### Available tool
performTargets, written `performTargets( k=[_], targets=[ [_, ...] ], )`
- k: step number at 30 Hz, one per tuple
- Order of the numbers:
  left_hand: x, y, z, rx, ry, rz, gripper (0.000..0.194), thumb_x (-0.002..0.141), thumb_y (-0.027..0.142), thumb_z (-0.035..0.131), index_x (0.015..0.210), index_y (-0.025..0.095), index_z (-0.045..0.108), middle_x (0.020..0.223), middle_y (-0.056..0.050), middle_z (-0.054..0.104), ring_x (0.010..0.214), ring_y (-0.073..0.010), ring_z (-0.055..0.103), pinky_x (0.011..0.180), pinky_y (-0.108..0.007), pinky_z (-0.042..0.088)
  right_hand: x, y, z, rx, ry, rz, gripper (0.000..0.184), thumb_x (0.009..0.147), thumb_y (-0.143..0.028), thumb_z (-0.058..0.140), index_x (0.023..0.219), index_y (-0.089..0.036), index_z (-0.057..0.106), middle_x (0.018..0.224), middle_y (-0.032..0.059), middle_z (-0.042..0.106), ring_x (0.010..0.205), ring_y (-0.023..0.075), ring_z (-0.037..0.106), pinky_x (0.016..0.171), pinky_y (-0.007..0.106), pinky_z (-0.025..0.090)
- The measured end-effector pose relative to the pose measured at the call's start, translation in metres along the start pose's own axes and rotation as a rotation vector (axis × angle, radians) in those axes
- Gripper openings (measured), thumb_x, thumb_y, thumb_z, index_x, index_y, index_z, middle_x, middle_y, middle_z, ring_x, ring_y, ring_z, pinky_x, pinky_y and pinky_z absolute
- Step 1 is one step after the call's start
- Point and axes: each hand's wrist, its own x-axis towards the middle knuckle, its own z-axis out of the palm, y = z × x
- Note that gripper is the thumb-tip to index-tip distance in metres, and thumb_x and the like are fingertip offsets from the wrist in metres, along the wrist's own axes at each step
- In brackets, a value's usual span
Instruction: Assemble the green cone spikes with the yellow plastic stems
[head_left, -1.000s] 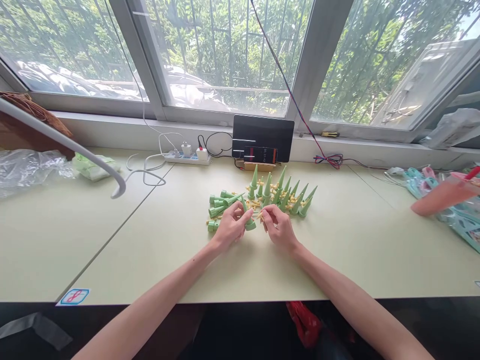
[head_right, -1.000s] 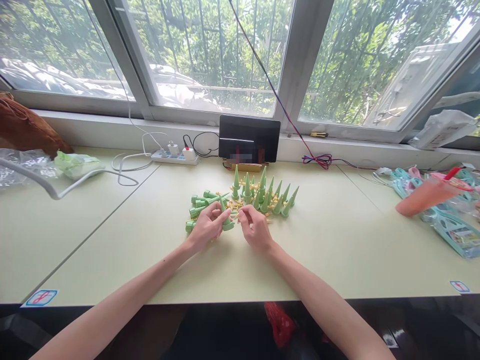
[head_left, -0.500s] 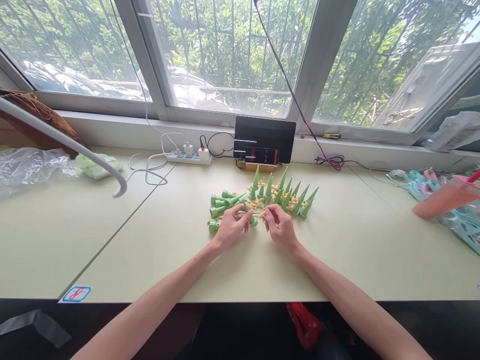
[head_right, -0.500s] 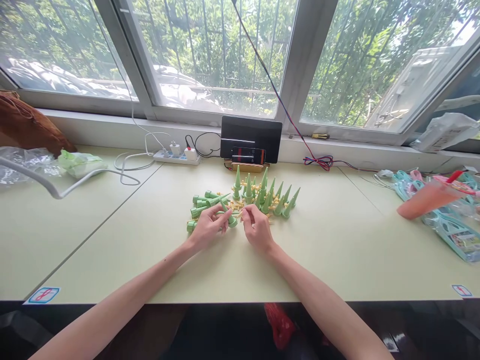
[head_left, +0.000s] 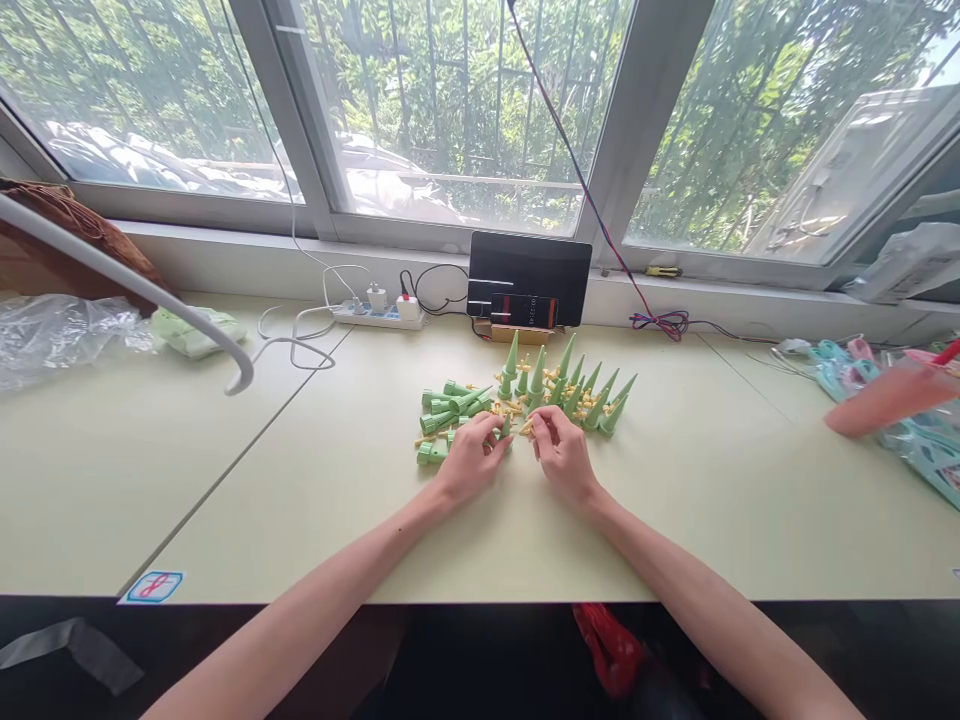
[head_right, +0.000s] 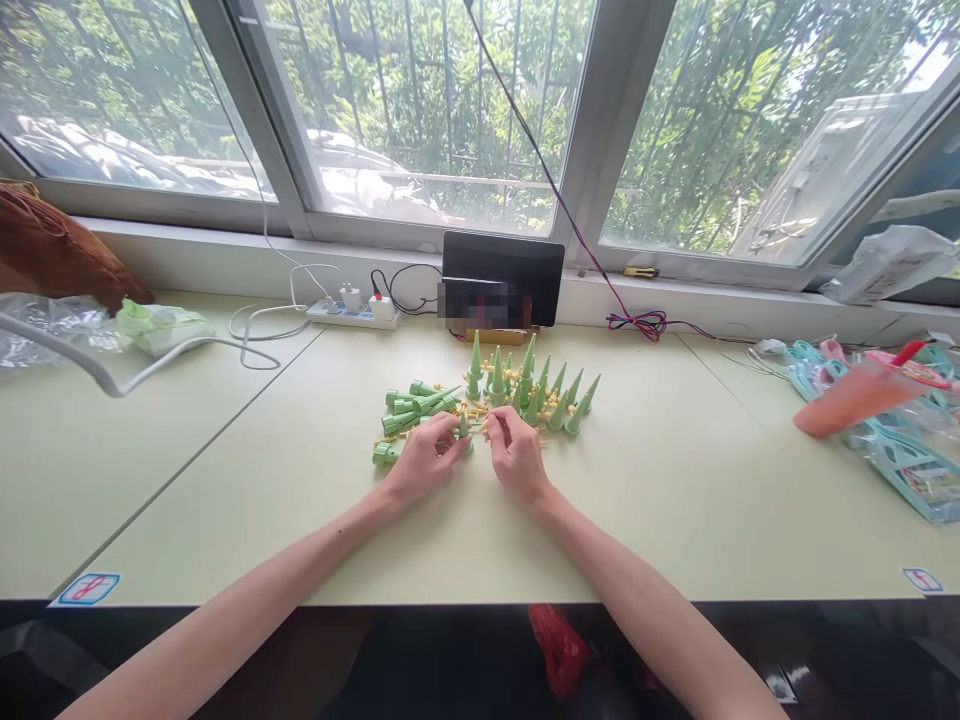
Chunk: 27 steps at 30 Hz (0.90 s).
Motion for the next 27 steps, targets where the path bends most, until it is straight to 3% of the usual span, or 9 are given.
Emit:
performTargets(
  k=[7,11,16,27],
  targets=[
    [-0.001,-0.001,0.0,0.077,0.025,0.079,0.011,0.086,0.024,0.058,0.078,0.018,0.059,0.08,-0.002,0.056,0.066,-0.0132,0.055,0.058,-0.025,0.048,0.0,-0.002,0.0,-0.006,0.001,0.006,0.021,0.099,-0.037,0.044,0.092,-0.02,0.054,0.071,-0.0004,0.056,0.053,0.0116,0.051,0.05,0.023,0.042],
    [0.0,0.007,-0.002,-0.122,0.023,-0.044,0.012,0.087,0.03,0.059,0.087,0.019,0.062,0.074,-0.002,0.059,0.062,-0.0138,0.057,0.055,-0.025,0.049,0.0,0.0,-0.001,0.014,0.019,0.006,0.022,0.1,-0.038,0.043,0.092,-0.02,0.054,0.073,0.0005,0.056,0.054,0.0119,0.052,0.049,0.023,0.042],
    [0.003,0.014,-0.006,-0.432,-0.017,-0.207,0.031,0.084,0.043,0.064,0.101,0.017,0.061,0.072,-0.002,0.061,0.053,-0.0124,0.055,0.042,-0.023,0.045,0.001,0.001,0.0,0.037,0.014,-0.001,0.021,0.099,-0.038,0.044,0.093,-0.02,0.054,0.074,0.0013,0.057,0.055,0.0123,0.052,0.047,0.023,0.041],
    [0.005,0.012,-0.007,-0.593,-0.034,-0.218,0.034,0.086,0.042,0.064,0.106,0.016,0.055,0.09,-0.006,0.066,0.049,-0.0062,0.049,0.045,-0.022,0.046,0.0,-0.002,-0.001,0.036,-0.032,-0.024,0.022,0.099,-0.039,0.045,0.094,-0.02,0.055,0.077,0.002,0.06,0.055,0.0127,0.055,0.049,0.024,0.043]
  ],
)
